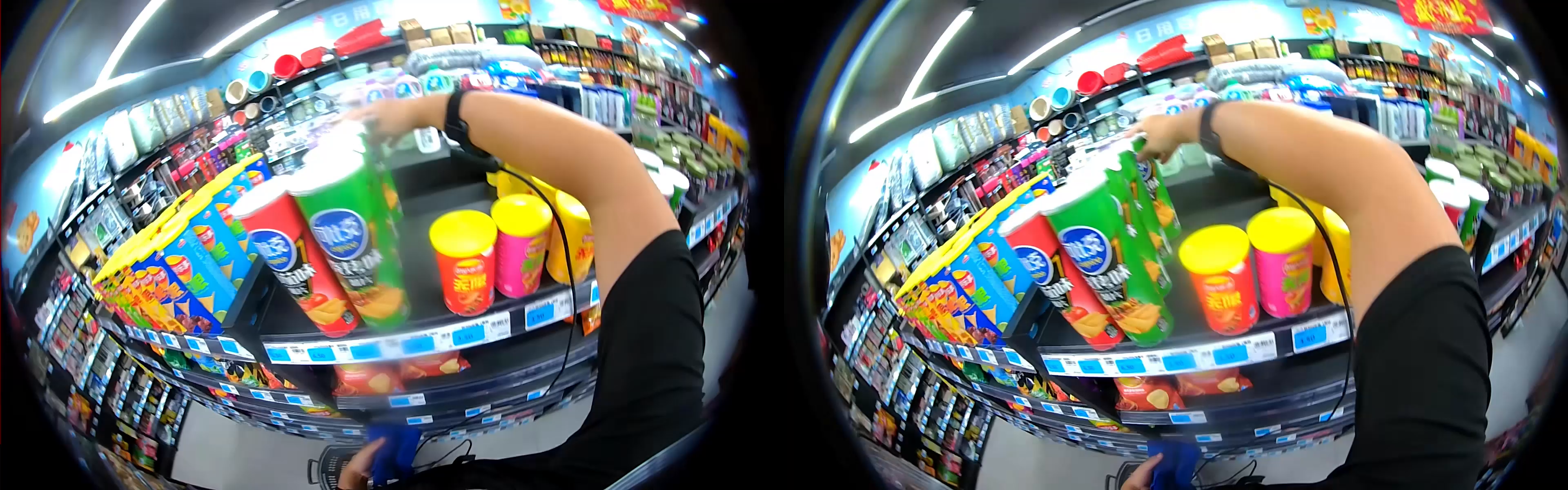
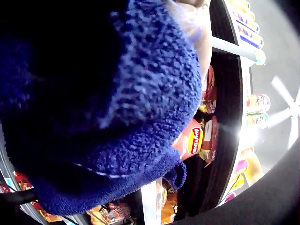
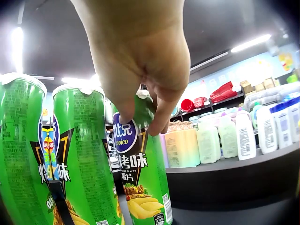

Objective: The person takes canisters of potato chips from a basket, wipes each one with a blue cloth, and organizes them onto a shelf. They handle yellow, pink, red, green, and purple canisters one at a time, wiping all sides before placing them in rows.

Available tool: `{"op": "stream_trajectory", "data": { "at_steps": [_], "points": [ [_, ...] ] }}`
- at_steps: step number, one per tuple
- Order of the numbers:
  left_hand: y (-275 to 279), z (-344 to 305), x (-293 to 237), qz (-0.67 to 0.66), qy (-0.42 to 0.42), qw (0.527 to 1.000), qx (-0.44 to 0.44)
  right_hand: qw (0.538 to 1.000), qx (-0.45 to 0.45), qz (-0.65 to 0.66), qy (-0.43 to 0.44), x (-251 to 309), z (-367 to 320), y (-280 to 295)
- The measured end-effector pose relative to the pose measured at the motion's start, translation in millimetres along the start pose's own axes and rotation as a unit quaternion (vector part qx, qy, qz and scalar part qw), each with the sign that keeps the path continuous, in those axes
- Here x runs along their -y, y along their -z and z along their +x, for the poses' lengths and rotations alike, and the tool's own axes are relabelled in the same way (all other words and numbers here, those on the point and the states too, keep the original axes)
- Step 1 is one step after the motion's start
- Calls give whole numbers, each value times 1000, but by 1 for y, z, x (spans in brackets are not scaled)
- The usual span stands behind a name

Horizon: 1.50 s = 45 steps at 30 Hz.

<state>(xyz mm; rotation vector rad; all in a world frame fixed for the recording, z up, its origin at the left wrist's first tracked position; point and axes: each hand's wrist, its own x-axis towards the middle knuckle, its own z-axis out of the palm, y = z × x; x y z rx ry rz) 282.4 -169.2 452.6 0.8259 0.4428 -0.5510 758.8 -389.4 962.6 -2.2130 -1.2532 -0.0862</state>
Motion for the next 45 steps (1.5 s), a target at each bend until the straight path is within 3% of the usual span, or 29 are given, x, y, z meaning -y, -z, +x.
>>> {"op": "stream_trajectory", "data": {
  "at_steps": [6,9,13,21,27,29,31,32,33,34,35,36,37,39,41,45],
  "points": [
    [49,38,9,-17,16,994,105,998,34,29,-46,30,-18,4],
    [-95,-85,-25,-48,-191,963,183,995,59,68,-47,27,-12,4],
    [-12,-22,-25,-46,-39,990,125,995,52,56,-58,41,-15,1],
    [38,10,-11,-59,7,991,122,991,52,63,-102,43,-21,6],
    [7,-29,-20,-24,-38,999,25,988,52,-31,-142,66,-43,9],
    [15,-29,-14,-58,-92,993,44,991,48,-74,-99,41,-41,26],
    [1,-44,-6,-152,-139,975,85,990,44,-89,-105,56,-56,45],
    [-13,-55,-8,-227,-163,953,115,990,26,-113,-82,66,-72,51],
    [16,-38,6,-335,-140,898,248,989,0,-143,-47,79,-98,45],
    [24,-34,12,-246,-196,941,124,984,-29,-174,-11,97,-130,39],
    [35,-24,21,-324,-191,912,162,979,-51,-197,23,111,-161,30],
    [37,-20,24,-380,-201,860,274,971,-78,-219,49,126,-198,20],
    [31,-28,28,-403,-246,846,247,961,-101,-246,76,144,-240,8],
    [10,-44,36,-422,-355,785,284,938,-127,-298,124,172,-313,-12],
    [32,-39,59,-461,-354,793,183,919,-142,-333,159,198,-385,-25],
    [51,-40,95,-457,-367,777,231,924,-108,-299,211,229,-464,-57]
  ]
}}
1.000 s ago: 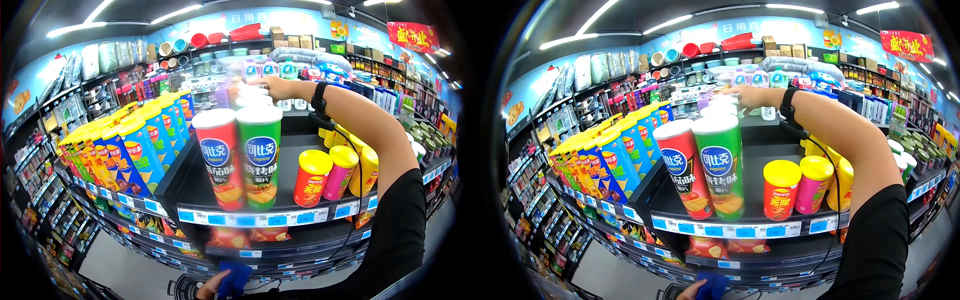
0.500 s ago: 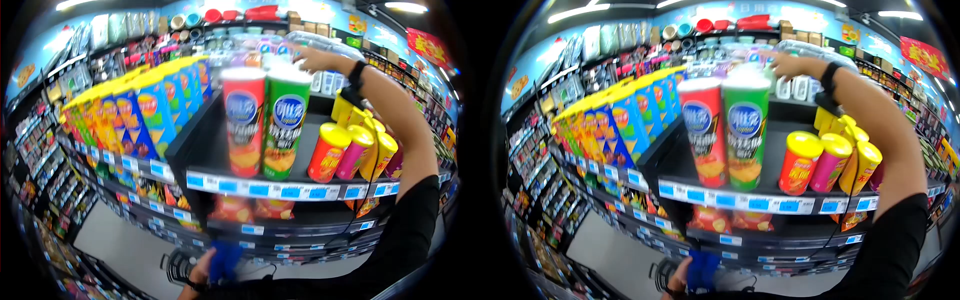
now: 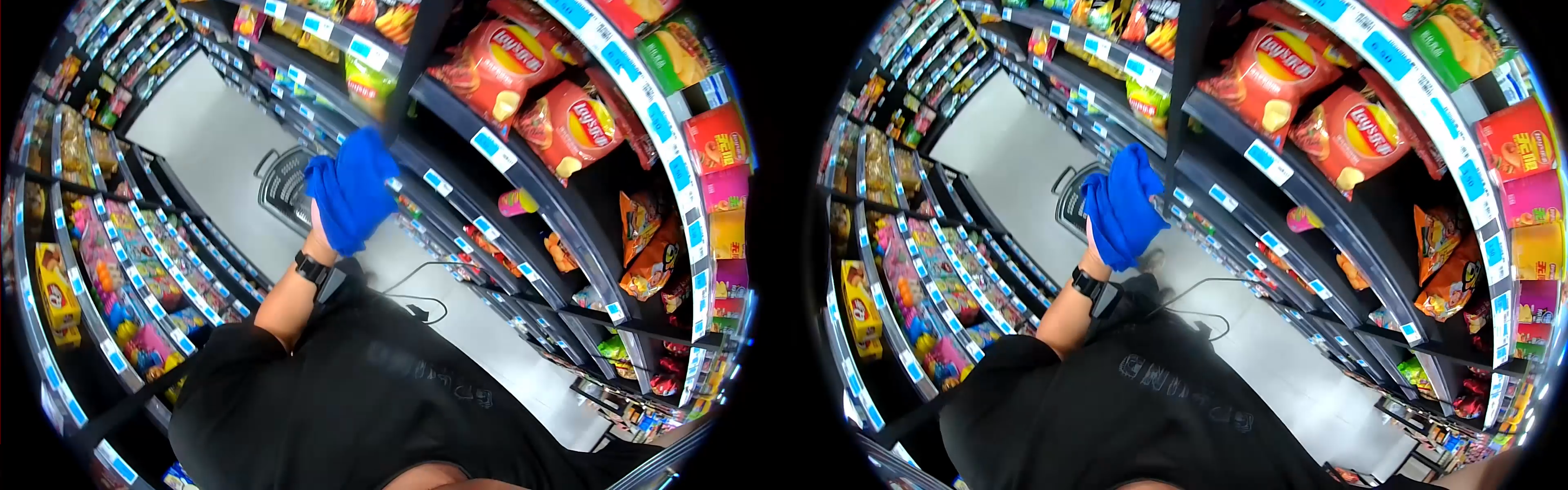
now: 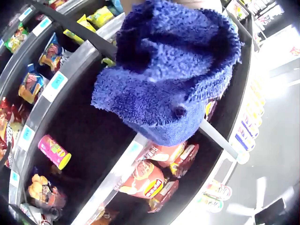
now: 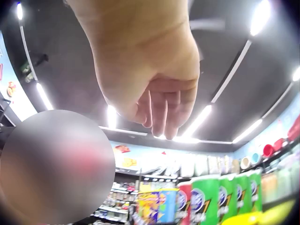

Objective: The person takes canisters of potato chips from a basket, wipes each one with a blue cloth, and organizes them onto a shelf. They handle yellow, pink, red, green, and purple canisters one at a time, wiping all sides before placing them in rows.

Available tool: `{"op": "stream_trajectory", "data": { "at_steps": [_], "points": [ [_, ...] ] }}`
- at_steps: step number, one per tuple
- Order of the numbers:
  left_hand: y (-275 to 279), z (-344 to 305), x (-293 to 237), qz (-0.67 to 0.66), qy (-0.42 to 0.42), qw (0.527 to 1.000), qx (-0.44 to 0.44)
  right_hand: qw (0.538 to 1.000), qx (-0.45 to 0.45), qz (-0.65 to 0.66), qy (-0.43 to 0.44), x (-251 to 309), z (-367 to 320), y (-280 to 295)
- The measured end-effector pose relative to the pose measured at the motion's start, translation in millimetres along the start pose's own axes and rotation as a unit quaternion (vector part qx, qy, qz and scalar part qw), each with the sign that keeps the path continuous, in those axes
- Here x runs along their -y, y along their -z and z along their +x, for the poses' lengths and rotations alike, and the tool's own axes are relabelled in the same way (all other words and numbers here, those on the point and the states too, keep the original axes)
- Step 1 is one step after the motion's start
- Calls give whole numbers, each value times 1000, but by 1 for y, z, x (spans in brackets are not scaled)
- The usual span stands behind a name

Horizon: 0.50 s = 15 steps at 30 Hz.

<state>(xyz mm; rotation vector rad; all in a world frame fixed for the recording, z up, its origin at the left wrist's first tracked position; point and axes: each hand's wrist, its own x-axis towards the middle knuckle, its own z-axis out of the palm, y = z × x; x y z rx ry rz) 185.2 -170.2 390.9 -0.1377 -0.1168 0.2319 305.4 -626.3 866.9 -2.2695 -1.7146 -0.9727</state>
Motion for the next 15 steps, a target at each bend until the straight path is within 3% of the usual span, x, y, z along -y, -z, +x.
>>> {"op": "stream_trajectory", "data": {
  "at_steps": [2,3,4,6,7,8,10,12,13,15],
  "points": [
    [12,-15,0,-6,10,999,32,996,33,75,29,23,-9,-7],
    [16,-28,-3,-17,-14,999,-25,990,57,123,45,32,-10,-15],
    [23,-39,-8,8,-34,999,-19,977,97,181,64,42,-8,-30],
    [35,-61,-26,60,-74,995,-3,923,226,297,96,65,-2,-82],
    [35,-70,-39,91,-71,992,51,873,347,323,116,82,4,-110],
    [47,-84,-56,63,-129,990,-5,819,404,403,55,92,-14,-141],
    [62,-115,-89,105,-161,981,-7,711,435,552,-28,105,-39,-218],
    [70,-141,-116,110,-230,965,-66,721,379,565,-129,133,-61,-294],
    [69,-148,-124,127,-272,946,-120,688,377,592,-186,148,-73,-336],
    [81,-177,-142,111,-294,940,-134,587,389,654,-276,182,-97,-423]
  ]
}}
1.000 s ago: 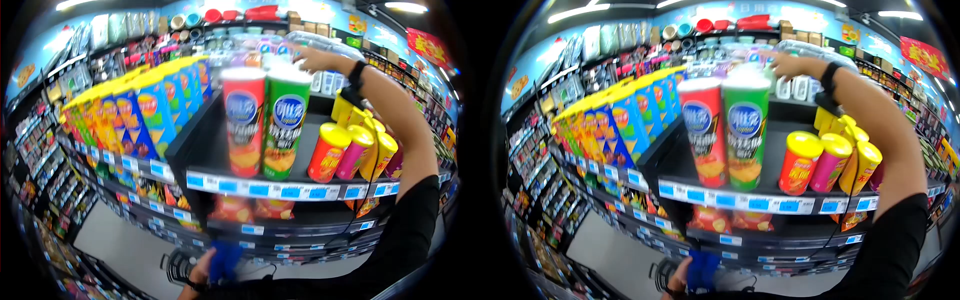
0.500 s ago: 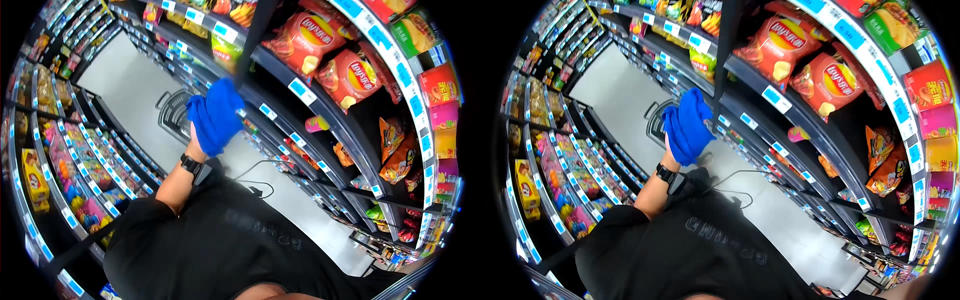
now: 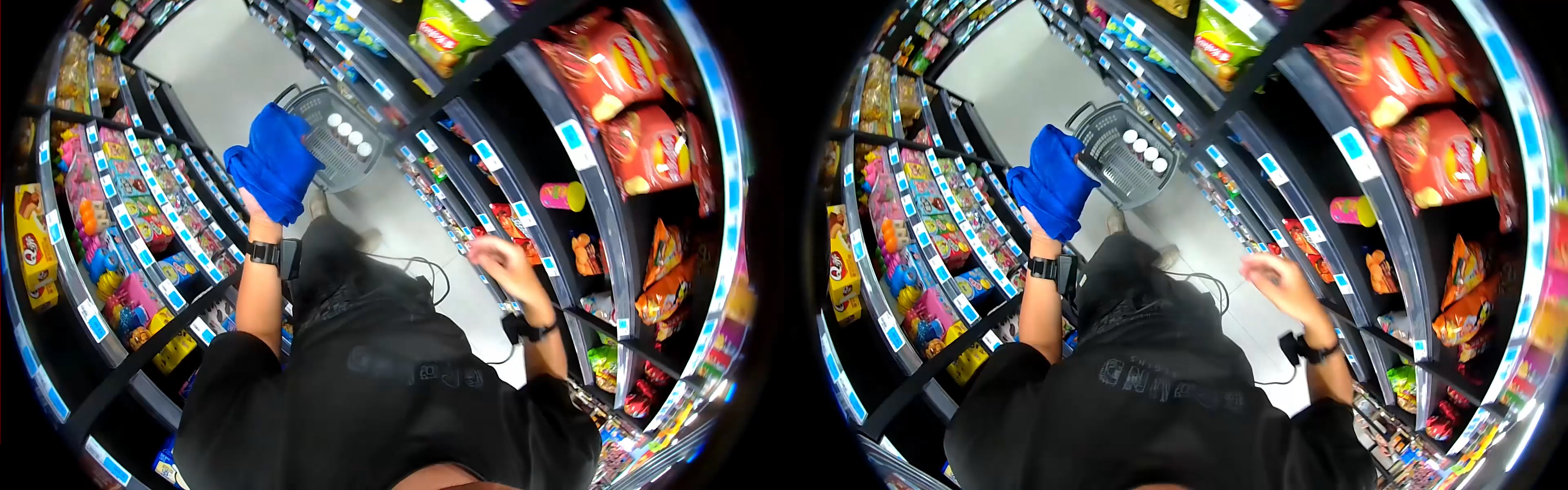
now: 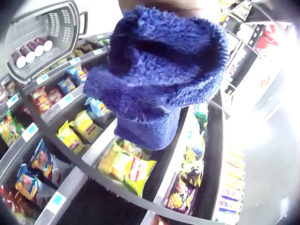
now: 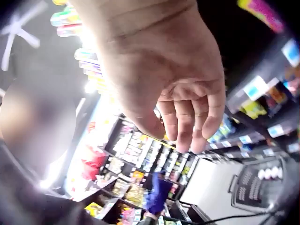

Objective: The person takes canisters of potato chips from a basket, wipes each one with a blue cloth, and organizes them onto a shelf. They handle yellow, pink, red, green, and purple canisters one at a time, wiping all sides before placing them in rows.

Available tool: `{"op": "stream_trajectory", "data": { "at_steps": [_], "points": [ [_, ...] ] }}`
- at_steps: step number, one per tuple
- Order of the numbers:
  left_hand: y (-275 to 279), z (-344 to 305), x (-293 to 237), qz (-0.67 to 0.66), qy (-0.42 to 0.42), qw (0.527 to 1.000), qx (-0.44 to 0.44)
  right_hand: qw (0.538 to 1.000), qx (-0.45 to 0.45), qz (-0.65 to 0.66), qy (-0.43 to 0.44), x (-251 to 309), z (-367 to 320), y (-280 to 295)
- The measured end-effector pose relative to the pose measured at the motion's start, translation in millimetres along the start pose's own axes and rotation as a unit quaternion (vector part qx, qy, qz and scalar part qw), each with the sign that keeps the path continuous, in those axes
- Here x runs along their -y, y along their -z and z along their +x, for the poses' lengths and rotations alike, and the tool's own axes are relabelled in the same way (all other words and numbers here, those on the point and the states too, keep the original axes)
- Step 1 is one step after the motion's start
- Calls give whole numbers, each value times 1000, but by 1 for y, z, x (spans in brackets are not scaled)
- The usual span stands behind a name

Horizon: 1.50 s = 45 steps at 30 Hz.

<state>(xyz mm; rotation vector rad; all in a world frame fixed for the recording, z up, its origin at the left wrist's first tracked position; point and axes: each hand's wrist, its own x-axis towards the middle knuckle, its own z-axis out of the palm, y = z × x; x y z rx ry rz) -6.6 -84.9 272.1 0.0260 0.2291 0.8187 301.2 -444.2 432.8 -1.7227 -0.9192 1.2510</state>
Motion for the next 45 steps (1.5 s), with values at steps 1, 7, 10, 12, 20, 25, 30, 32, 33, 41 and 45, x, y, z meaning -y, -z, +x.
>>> {"op": "stream_trajectory", "data": {
  "at_steps": [1,7,10,12,20,25,30,32,33,41,45],
  "points": [
    [-1,-4,-9,21,-26,999,-28,997,22,69,-29,-33,38,-10],
    [47,-31,-55,-43,-88,993,-71,978,71,61,-187,-146,222,-109],
    [90,-32,-78,-75,-109,989,-64,971,105,0,-216,-219,306,-153],
    [118,-33,-91,-70,-115,986,-100,971,114,-97,-188,-281,346,-174],
    [182,-5,-144,-70,-124,965,-221,912,55,-352,-204,-378,511,-212],
    [225,1,-142,-55,-104,945,-307,897,-7,-382,-222,-456,606,-232],
    [268,7,-120,-34,-119,924,-362,859,-43,-417,-294,-560,683,-228],
    [280,16,-115,-30,-101,917,-384,832,-43,-442,-332,-592,693,-233],
    [284,19,-113,-27,-93,915,-392,818,-53,-449,-357,-589,699,-236],
    [288,55,-116,10,-44,915,-400,722,-50,-513,-462,-562,705,-252],
    [257,85,-127,19,-33,934,-355,819,-11,-437,-372,-467,660,-245]
  ]
}}
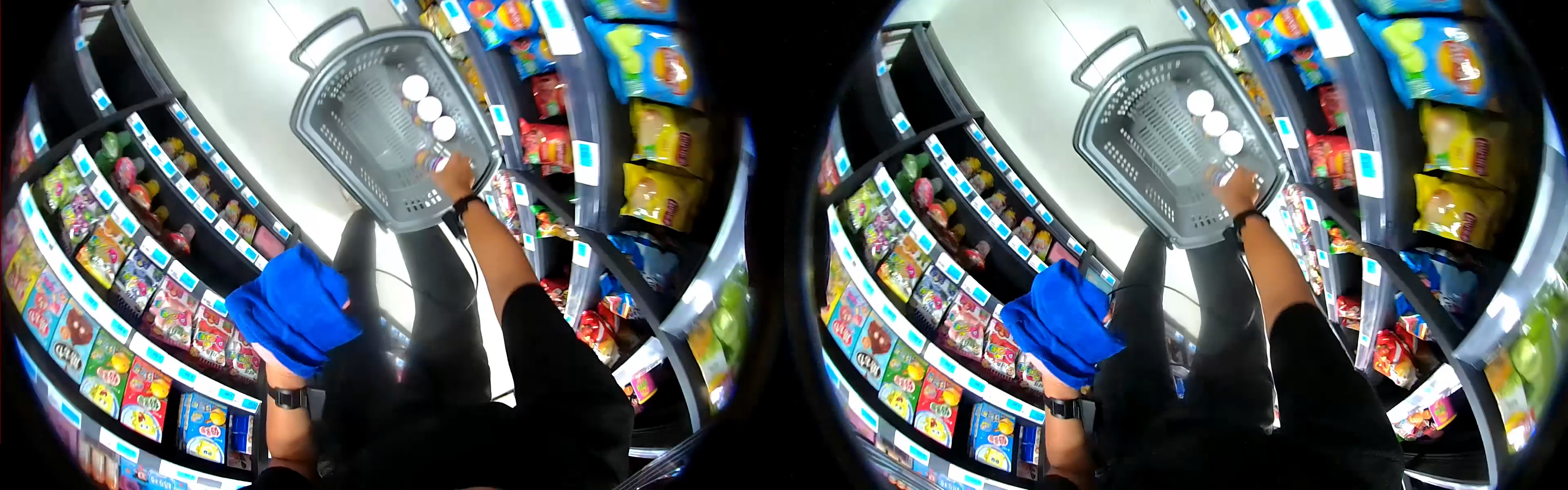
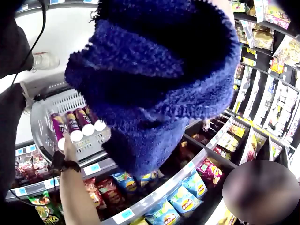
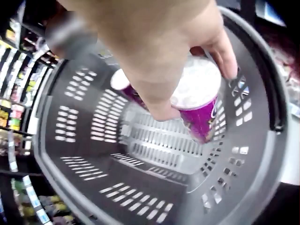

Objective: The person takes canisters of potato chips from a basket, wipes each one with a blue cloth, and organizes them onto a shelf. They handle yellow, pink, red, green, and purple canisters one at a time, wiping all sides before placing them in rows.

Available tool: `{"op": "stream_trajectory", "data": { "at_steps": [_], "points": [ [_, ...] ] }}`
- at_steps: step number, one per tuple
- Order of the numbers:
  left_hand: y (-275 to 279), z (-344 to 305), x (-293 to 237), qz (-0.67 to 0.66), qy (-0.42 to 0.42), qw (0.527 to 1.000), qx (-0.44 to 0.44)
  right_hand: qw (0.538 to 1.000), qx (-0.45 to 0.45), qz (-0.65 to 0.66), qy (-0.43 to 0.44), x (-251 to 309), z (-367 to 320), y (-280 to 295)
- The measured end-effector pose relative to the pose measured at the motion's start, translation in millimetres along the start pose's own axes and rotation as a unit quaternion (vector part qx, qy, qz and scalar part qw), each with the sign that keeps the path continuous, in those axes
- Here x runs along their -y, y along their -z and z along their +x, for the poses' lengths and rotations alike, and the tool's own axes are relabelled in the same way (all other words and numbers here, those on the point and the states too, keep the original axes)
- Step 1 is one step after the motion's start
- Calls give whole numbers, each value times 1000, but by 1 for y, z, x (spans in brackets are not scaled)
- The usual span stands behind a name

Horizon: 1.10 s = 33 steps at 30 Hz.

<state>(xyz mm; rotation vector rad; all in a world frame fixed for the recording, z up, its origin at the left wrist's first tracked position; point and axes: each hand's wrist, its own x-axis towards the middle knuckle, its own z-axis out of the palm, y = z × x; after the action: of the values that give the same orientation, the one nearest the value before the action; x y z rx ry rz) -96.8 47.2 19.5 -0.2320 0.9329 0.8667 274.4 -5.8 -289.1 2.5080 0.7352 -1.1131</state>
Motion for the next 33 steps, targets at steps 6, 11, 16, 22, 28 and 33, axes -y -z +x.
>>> {"op": "stream_trajectory", "data": {
  "at_steps": [6,11,16,22,28,33],
  "points": [
    [-97,-41,-53,59,-46,992,98,954,-17,165,250,-20,-201,168],
    [-180,-92,-92,153,-106,961,202,835,48,415,358,-42,-384,329],
    [-288,-145,-53,216,-141,882,394,744,47,496,445,-26,-500,400],
    [-312,-172,-52,212,-27,863,458,671,155,658,304,-50,-551,419],
    [-347,-174,-37,319,12,834,451,607,187,753,172,-78,-591,425],
    [-374,-187,-6,312,87,859,397,549,162,810,128,-110,-610,418]
  ]
}}
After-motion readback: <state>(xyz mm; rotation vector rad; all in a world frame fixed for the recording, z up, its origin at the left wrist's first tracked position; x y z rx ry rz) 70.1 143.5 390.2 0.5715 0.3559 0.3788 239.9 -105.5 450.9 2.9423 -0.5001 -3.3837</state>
